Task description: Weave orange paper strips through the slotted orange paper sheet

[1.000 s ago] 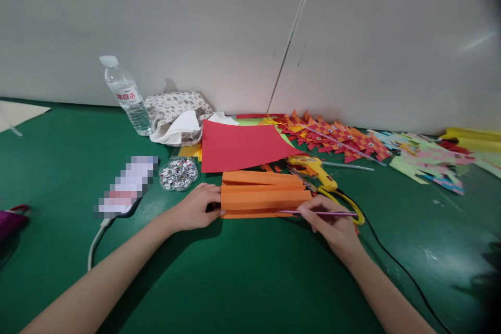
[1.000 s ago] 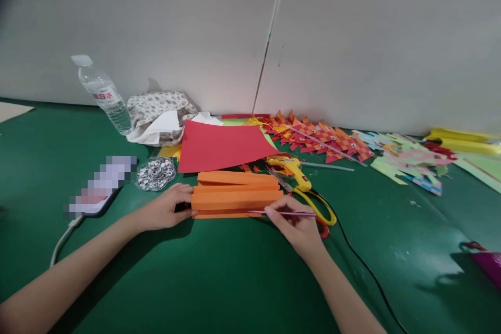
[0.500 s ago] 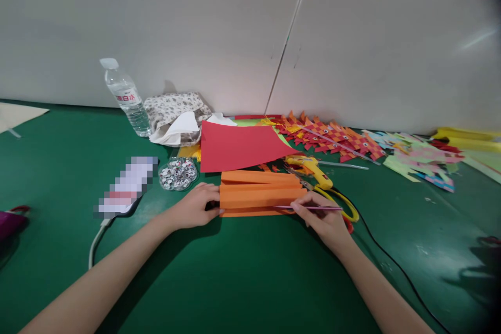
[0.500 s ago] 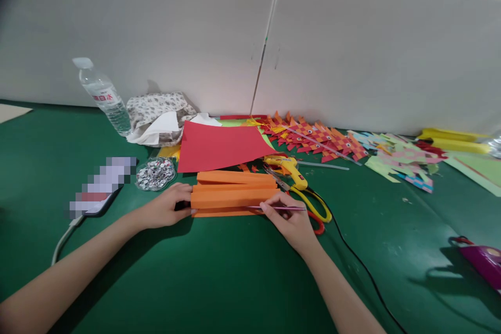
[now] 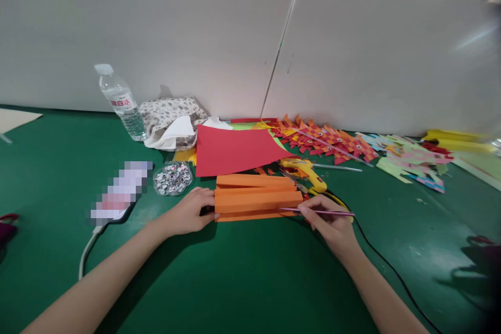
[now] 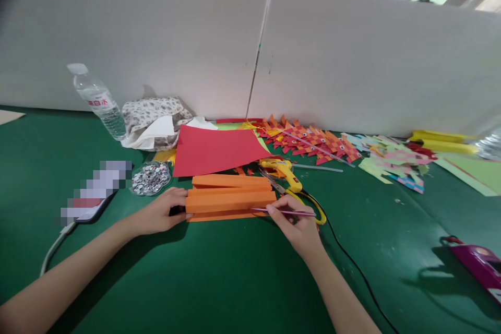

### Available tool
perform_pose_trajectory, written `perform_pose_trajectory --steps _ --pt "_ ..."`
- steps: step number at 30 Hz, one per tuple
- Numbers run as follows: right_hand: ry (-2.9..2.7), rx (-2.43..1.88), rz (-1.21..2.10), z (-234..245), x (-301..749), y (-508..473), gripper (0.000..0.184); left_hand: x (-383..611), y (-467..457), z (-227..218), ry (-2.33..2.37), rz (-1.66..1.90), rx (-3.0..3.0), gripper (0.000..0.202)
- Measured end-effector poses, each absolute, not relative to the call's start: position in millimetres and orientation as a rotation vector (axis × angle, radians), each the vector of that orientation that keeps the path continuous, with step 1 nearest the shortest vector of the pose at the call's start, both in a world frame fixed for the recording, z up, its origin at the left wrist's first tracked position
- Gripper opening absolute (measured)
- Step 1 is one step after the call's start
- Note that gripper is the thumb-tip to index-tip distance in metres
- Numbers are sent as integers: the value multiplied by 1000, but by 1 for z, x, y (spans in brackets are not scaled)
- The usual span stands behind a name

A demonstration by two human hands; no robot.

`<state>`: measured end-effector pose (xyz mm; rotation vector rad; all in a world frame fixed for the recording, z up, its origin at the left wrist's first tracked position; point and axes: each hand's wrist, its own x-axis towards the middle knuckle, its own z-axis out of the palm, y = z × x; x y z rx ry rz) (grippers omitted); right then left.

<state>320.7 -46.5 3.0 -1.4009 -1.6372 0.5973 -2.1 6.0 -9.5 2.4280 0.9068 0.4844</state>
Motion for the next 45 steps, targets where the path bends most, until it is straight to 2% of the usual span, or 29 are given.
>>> perform_pose_trajectory --steps 12,22,28,32,39,45 --pt "-1820 -1439 619 4 305 -45 21 -3 7 -8 909 447 2424 24" --pt "-1761 -1493 444 11 336 -43 18 -3 7 -7 958 407 2404 11" --pt "-1741 -1481 382 11 346 -45 17 -4 8 -10 937 445 2401 11" --pt "-1652 -1404 451 7 338 -47 19 -4 7 -10 945 460 2401 10" --pt "-1853 -1325 551 6 303 -50 14 -3 6 -8 941 450 2394 13" --pt "-1730 -1302 585 5 296 -52 21 -4 6 -8 940 446 2399 14"
